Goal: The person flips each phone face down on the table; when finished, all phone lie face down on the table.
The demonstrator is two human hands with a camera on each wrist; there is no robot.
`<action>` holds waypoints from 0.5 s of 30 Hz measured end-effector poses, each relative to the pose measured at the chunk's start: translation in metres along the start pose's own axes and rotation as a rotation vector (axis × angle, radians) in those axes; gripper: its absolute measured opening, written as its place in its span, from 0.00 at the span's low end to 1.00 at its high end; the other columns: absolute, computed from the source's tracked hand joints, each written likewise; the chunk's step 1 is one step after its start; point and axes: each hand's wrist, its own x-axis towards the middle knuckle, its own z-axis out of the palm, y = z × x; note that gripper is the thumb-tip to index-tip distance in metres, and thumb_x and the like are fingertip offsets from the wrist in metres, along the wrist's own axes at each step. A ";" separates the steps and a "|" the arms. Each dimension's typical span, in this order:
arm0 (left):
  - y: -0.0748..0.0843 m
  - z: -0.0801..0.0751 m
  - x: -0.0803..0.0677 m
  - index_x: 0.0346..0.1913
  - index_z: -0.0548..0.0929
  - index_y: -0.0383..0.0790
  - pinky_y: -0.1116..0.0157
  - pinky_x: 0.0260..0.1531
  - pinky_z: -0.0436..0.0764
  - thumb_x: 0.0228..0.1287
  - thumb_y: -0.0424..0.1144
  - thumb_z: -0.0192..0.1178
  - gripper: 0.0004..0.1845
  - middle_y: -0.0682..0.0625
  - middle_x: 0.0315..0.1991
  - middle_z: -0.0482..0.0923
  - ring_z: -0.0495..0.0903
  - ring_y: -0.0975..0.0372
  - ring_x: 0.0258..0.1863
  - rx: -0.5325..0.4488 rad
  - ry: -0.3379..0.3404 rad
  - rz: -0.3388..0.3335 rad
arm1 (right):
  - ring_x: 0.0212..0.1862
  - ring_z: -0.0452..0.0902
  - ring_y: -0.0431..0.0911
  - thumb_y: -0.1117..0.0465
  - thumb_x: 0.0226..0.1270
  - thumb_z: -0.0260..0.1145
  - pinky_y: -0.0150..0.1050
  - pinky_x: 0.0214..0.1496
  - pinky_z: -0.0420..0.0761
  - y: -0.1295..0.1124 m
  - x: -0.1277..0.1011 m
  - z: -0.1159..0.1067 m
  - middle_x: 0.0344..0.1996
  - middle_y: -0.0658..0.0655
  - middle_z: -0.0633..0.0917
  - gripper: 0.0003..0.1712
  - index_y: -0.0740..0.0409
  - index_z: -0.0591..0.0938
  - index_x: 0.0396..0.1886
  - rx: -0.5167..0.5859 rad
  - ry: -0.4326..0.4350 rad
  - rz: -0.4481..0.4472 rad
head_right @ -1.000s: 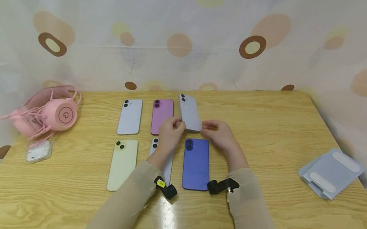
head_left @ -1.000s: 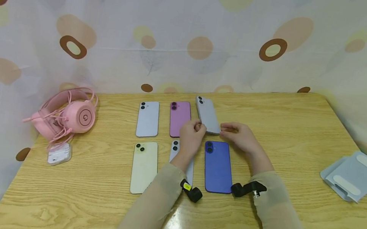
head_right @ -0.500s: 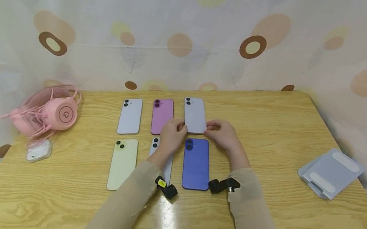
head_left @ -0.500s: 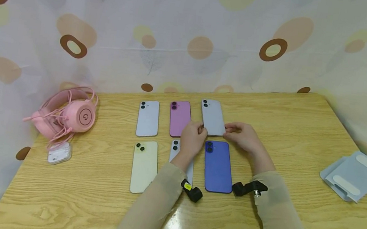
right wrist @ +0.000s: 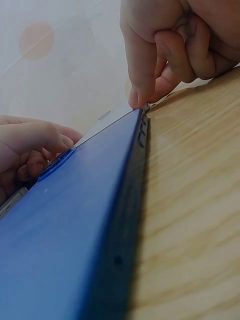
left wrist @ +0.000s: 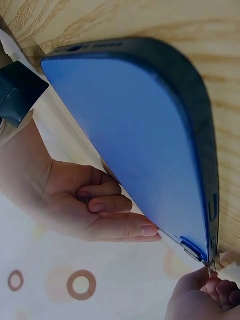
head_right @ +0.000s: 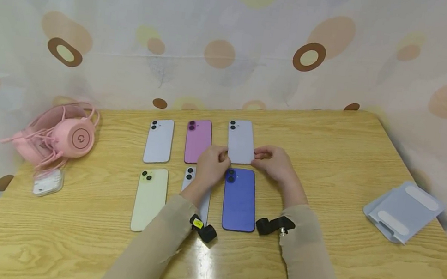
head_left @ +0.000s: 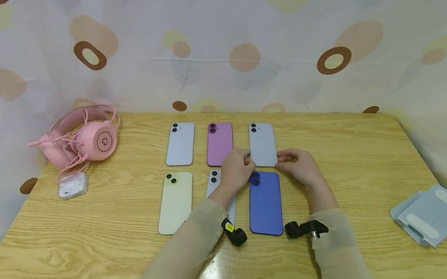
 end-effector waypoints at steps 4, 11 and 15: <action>0.001 -0.001 0.000 0.22 0.74 0.39 0.68 0.28 0.68 0.56 0.31 0.57 0.08 0.51 0.23 0.67 0.69 0.61 0.28 -0.012 -0.015 -0.027 | 0.50 0.71 0.54 0.64 0.63 0.67 0.42 0.52 0.66 0.001 0.001 0.000 0.45 0.65 0.80 0.23 0.69 0.76 0.56 0.012 -0.011 0.003; 0.002 0.001 -0.003 0.22 0.75 0.36 0.67 0.28 0.68 0.56 0.31 0.56 0.07 0.51 0.23 0.66 0.68 0.60 0.28 -0.104 -0.032 -0.043 | 0.53 0.70 0.55 0.62 0.63 0.67 0.46 0.57 0.65 0.008 -0.001 -0.001 0.47 0.65 0.79 0.24 0.68 0.76 0.57 0.031 -0.036 0.013; 0.004 -0.007 -0.006 0.31 0.79 0.32 0.68 0.30 0.68 0.58 0.31 0.55 0.05 0.51 0.26 0.67 0.68 0.61 0.30 -0.179 -0.081 -0.036 | 0.53 0.70 0.54 0.61 0.64 0.66 0.45 0.56 0.66 0.009 -0.006 -0.004 0.48 0.65 0.79 0.25 0.67 0.75 0.58 0.051 -0.050 0.030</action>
